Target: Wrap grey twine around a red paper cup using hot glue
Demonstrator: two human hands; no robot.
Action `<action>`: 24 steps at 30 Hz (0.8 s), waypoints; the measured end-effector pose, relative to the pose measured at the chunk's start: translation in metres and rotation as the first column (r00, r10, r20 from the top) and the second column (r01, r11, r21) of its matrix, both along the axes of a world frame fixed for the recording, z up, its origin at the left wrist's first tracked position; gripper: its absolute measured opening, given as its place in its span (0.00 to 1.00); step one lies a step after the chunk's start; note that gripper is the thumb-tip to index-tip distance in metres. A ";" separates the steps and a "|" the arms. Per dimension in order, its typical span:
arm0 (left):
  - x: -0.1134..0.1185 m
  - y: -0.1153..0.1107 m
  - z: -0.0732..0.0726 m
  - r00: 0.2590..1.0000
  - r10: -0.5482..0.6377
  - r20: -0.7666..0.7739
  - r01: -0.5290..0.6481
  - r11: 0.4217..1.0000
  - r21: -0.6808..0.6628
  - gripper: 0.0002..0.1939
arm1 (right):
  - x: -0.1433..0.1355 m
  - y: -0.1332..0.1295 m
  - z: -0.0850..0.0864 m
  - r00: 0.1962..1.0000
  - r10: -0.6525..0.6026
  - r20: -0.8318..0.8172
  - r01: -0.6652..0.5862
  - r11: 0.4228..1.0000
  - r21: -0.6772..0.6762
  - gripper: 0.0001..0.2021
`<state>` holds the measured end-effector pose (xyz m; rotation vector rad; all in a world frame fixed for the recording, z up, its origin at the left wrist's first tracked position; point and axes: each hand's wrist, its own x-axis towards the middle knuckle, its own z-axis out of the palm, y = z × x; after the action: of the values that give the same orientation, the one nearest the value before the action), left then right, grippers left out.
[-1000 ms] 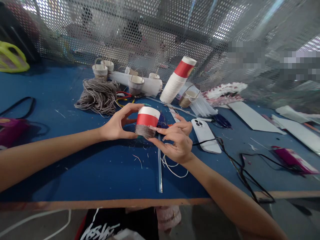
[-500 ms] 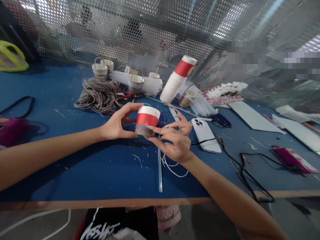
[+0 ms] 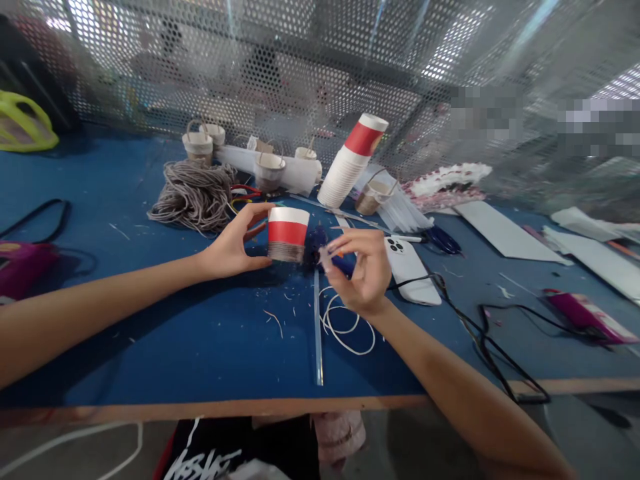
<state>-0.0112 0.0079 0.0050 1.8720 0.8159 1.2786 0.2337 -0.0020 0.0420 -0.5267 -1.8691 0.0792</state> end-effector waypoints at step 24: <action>0.013 -0.021 0.027 0.893 0.409 -0.189 -0.329 0.878 0.348 0.15 | -0.016 -0.013 0.019 0.816 0.302 -0.492 -0.543 0.112 -0.832 0.11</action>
<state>0.0023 -0.0126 0.0318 2.2407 1.2226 1.4818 0.2175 -0.0151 0.0612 -0.7094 -1.4864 1.7764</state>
